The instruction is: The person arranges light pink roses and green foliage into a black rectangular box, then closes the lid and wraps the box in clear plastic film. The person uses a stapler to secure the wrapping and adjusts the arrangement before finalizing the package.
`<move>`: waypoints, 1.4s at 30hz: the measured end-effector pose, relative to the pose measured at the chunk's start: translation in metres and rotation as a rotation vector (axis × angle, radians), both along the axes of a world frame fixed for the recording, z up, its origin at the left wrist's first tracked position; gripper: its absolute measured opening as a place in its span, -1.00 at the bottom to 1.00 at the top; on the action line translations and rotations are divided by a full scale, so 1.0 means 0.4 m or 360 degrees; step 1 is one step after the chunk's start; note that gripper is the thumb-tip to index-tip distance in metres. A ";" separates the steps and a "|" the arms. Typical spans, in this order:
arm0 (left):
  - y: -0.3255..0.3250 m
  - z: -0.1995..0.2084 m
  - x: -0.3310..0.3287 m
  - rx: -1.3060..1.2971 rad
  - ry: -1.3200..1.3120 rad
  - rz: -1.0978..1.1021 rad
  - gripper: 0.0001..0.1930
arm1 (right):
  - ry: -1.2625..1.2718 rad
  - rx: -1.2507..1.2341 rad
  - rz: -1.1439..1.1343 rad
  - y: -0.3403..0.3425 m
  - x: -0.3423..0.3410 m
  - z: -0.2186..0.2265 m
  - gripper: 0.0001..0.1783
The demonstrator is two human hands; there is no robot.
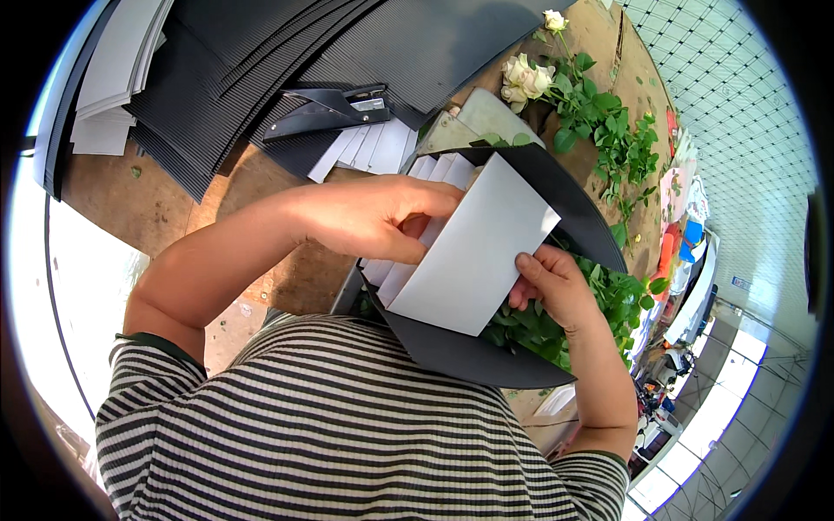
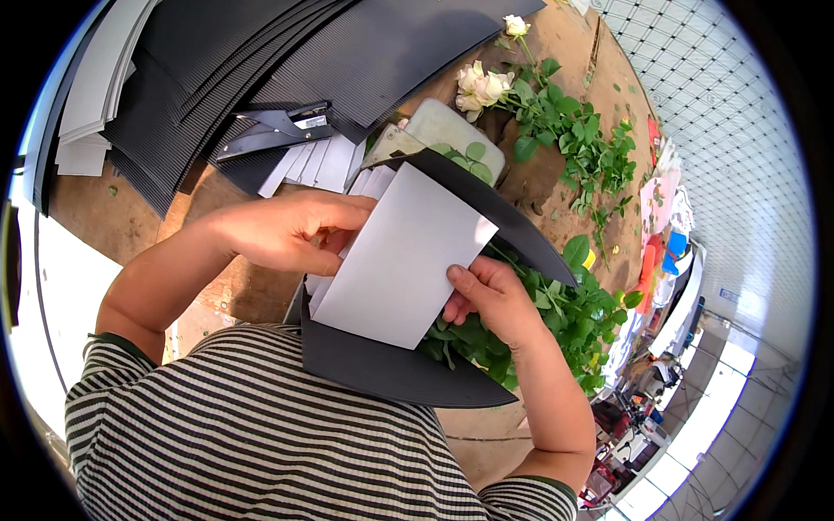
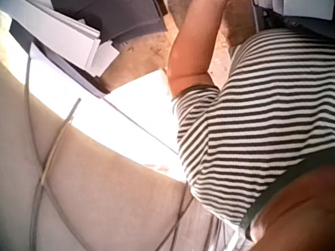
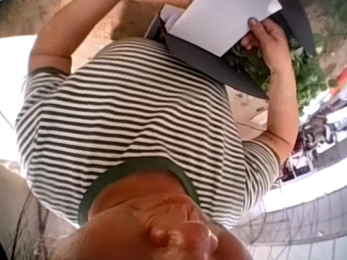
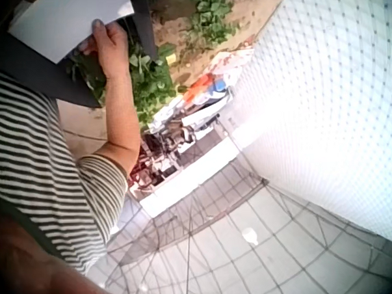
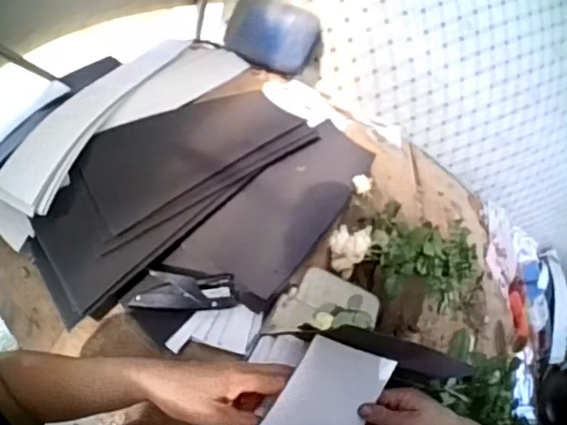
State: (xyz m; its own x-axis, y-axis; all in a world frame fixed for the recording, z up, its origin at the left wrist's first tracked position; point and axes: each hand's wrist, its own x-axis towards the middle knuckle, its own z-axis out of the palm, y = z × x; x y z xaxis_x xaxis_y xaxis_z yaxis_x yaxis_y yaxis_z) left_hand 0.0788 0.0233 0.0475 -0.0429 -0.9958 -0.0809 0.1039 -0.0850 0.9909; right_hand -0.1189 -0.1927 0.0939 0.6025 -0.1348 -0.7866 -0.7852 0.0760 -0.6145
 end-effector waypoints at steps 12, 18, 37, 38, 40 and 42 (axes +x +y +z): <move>-0.137 -0.002 -0.180 -0.0607 -0.1940 0.0351 -0.38 | 0.0414 0.0114 0.0323 -0.033 0.065 0.006 -0.68; -0.122 0.000 -0.185 -0.0487 -0.2035 0.0245 -0.22 | -0.0315 -0.1918 0.1530 0.042 0.112 0.116 -0.75; -0.113 -0.008 -0.199 -0.0359 -0.1615 0.0173 -0.49 | -0.1465 -0.2214 0.1318 0.083 0.085 0.047 -0.52; -0.110 -0.008 -0.198 -0.0367 -0.1644 0.0182 -0.51 | -0.1496 -0.2220 0.1304 0.085 0.082 0.043 -0.51; -0.105 -0.005 -0.191 -0.0450 -0.1573 0.0239 -0.54 | -0.1555 -0.2235 0.1271 0.086 0.077 0.034 -0.49; -0.096 -0.004 -0.184 -0.0529 -0.1576 0.0289 -0.57 | -0.1625 -0.2199 0.1217 0.082 0.079 0.028 -0.47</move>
State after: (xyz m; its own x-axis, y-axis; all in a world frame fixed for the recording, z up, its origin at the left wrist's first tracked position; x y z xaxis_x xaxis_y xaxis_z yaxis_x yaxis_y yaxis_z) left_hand 0.0052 -0.0151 0.0458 0.0444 -0.9592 0.2792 -0.7788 0.1418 0.6111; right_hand -0.0872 -0.1598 0.1051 0.9362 0.2123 0.2802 0.2536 -0.9598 -0.1203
